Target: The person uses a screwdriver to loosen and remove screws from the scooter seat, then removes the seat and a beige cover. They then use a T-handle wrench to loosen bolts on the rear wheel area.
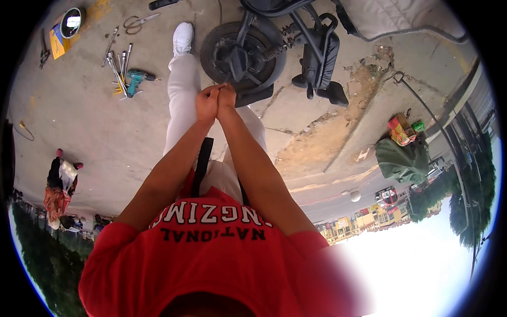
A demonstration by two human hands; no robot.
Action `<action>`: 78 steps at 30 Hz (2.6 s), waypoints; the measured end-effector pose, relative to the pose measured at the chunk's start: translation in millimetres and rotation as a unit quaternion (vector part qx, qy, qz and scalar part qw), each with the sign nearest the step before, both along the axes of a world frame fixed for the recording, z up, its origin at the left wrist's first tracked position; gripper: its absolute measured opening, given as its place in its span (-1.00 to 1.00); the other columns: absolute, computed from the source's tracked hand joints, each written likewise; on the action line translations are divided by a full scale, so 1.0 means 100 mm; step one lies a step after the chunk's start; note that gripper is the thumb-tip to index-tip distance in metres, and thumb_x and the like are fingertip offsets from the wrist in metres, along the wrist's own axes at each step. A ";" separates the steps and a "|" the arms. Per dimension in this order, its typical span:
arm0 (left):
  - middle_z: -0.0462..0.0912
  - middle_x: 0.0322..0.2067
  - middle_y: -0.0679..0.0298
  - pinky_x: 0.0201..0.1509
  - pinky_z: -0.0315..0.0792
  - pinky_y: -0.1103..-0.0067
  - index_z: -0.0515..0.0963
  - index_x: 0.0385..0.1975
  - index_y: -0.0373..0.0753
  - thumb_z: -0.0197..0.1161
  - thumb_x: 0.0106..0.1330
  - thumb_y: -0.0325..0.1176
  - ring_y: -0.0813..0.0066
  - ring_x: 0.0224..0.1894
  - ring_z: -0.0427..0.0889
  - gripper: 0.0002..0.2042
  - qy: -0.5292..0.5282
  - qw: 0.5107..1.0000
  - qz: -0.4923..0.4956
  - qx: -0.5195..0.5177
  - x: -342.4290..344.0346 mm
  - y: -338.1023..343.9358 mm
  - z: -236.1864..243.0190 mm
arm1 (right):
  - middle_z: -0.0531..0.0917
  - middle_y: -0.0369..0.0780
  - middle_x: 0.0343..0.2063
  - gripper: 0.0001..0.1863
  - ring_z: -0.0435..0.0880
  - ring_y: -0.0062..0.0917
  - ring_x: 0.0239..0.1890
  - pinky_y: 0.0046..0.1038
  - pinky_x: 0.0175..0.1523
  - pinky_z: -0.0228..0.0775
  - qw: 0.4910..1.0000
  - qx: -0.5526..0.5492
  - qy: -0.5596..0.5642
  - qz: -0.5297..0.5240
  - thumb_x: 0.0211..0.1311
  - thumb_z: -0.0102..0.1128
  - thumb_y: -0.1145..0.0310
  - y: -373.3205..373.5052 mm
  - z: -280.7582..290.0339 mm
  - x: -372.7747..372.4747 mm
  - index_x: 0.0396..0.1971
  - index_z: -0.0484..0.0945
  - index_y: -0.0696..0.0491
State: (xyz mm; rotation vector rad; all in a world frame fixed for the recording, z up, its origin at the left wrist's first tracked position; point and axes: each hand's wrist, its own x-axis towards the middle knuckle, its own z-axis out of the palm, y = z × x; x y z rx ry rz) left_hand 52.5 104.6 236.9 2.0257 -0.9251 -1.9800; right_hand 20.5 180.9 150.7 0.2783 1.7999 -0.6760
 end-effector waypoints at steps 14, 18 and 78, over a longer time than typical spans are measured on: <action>0.59 -0.32 0.21 -0.15 0.39 0.58 0.56 -0.26 -0.36 -0.10 0.20 -0.39 0.38 -0.27 0.53 -0.71 0.017 0.990 0.134 0.024 -0.03 0.13 -0.06 | 0.57 0.03 -0.22 -0.70 0.52 -0.10 -0.10 -0.34 -0.02 0.35 0.985 0.126 0.043 0.108 0.11 -0.09 0.33 -0.22 0.07 -0.17 -0.22 0.48 0.18; 0.56 -0.29 0.20 -0.17 0.40 0.62 0.51 -0.20 -0.26 -0.18 0.23 -0.27 0.37 -0.28 0.54 -0.67 0.342 0.789 0.471 0.196 -0.01 0.44 -0.30 | 0.55 0.04 -0.17 -0.67 0.54 -0.16 -0.08 -0.35 -0.07 0.42 0.892 0.222 0.052 0.390 0.15 -0.05 0.31 -0.83 0.65 -0.27 -0.12 0.45 0.16; 0.34 -0.72 0.48 -0.83 0.03 0.71 0.40 -0.37 -0.22 -0.04 0.32 -0.13 0.71 -0.82 0.23 -0.73 0.151 0.818 0.258 0.491 0.14 -0.19 0.17 | 0.54 -0.15 -0.27 -0.71 0.48 -0.32 -0.05 -0.29 0.02 0.39 0.792 -0.141 -0.448 -0.390 0.27 -0.01 0.17 -0.16 0.46 -0.45 -0.28 0.42 0.12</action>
